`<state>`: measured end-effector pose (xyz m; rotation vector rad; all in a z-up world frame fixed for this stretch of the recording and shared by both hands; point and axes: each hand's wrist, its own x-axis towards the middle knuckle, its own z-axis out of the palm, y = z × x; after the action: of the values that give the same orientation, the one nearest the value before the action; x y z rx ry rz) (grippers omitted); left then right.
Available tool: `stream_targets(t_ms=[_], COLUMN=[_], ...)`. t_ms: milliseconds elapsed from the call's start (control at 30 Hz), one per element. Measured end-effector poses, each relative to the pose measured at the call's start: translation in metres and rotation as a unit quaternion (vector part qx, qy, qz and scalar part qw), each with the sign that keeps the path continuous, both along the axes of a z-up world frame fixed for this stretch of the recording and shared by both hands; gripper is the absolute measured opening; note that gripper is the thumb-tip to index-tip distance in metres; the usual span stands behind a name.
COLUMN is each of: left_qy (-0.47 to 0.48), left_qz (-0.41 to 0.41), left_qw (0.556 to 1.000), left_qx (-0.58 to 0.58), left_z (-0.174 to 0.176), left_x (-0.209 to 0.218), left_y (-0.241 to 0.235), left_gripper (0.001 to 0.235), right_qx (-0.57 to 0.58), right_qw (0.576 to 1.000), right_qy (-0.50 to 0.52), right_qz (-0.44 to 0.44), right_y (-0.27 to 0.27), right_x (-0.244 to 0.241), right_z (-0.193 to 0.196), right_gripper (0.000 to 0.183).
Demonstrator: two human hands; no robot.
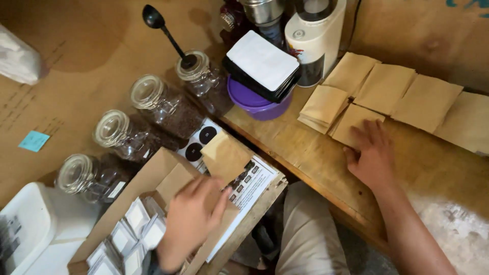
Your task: The person packages individual drip coffee filters into small paper envelopes by hand, placing one filter inside each envelope and then organizing the envelopes on the workspace.
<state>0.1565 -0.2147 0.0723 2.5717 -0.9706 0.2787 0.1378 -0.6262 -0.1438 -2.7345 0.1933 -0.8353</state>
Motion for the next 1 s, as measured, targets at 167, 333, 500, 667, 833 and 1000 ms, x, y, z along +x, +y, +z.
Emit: stream_targets(t_ms=[167, 333, 500, 667, 833, 1000], left_qy=[0.083, 0.176, 0.199, 0.259, 0.281, 0.224], left_qz=[0.045, 0.052, 0.058, 0.06, 0.061, 0.084], left_qw=[0.989, 0.952, 0.941, 0.939, 0.944, 0.959], left_qx=[0.114, 0.246, 0.266, 0.219, 0.164, 0.152], left_z=[-0.029, -0.045, -0.082, -0.069, -0.072, -0.103], left_x=[0.057, 0.092, 0.106, 0.112, 0.108, 0.117], left_y=[-0.021, -0.033, -0.025, -0.021, -0.012, -0.004], left_gripper=[0.029, 0.049, 0.05, 0.032, 0.022, 0.025], right_qx=[-0.009, 0.008, 0.044, 0.052, 0.061, 0.044], right_qw=[0.995, 0.995, 0.991, 0.991, 0.989, 0.99], right_qy=[-0.096, -0.1, -0.121, -0.12, -0.123, -0.125], right_qz=[0.021, 0.02, 0.034, 0.034, 0.045, 0.045], right_y=[0.006, 0.007, 0.019, 0.02, 0.019, 0.02], right_x=[-0.001, 0.002, -0.001, 0.002, 0.003, 0.002], right_z=[0.02, 0.013, 0.019, 0.02, 0.016, 0.018], right_gripper=[0.049, 0.042, 0.045, 0.043, 0.042, 0.043])
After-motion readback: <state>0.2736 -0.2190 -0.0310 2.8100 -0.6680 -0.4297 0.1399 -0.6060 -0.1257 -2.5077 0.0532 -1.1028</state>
